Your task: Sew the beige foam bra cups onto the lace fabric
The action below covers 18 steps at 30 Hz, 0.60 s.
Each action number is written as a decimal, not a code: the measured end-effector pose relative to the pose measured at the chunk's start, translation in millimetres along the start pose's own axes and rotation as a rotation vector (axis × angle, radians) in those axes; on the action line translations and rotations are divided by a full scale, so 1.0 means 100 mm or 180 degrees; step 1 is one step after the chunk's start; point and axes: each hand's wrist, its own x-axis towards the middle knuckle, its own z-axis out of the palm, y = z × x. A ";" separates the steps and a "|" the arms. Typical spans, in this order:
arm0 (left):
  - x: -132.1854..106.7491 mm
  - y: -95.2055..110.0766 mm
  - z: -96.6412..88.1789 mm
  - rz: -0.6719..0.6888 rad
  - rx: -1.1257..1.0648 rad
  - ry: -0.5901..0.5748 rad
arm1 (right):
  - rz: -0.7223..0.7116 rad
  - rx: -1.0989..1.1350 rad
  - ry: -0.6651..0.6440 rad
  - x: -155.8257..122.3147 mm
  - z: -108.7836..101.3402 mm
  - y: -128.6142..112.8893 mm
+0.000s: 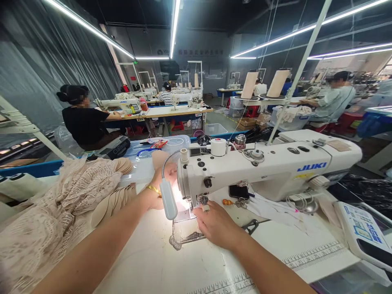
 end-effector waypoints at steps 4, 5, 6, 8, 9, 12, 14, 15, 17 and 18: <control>0.16 -0.15 -0.24 -0.0210 -0.0200 0.0720 | -0.0032 0.0065 0.0011 0.00 -0.02 0.01; 0.14 -0.17 -0.38 -0.0236 -0.0217 0.0976 | -0.0061 0.0066 0.0022 0.00 -0.02 0.01; 0.10 -0.17 -0.54 -0.0247 -0.0222 0.1224 | -0.0084 0.0063 0.0042 0.00 -0.03 0.01; -0.07 -0.13 -0.86 -0.0158 -0.0190 0.1580 | -0.0104 0.0062 0.0094 0.01 -0.04 0.01; -0.21 -0.09 -0.99 -0.0025 -0.0146 0.1691 | -0.0106 0.0063 0.0123 0.01 -0.04 0.01; -0.75 0.05 -1.06 0.0979 0.0492 0.1188 | -0.0112 0.0078 0.0217 0.00 -0.03 0.01; -1.14 0.13 -0.88 0.1621 0.0872 0.0084 | -0.0119 0.0096 0.0299 0.00 -0.01 0.02; -1.30 0.16 -0.74 0.1772 0.0982 -0.0473 | -0.0124 0.0104 0.0340 0.00 0.00 0.02; -1.54 0.22 -0.48 0.1831 0.1156 -0.1127 | -0.0129 0.0106 0.0378 0.00 0.01 0.03; -1.59 0.25 -0.37 0.1782 0.1237 -0.1319 | -0.0127 0.0102 0.0376 0.00 0.01 0.03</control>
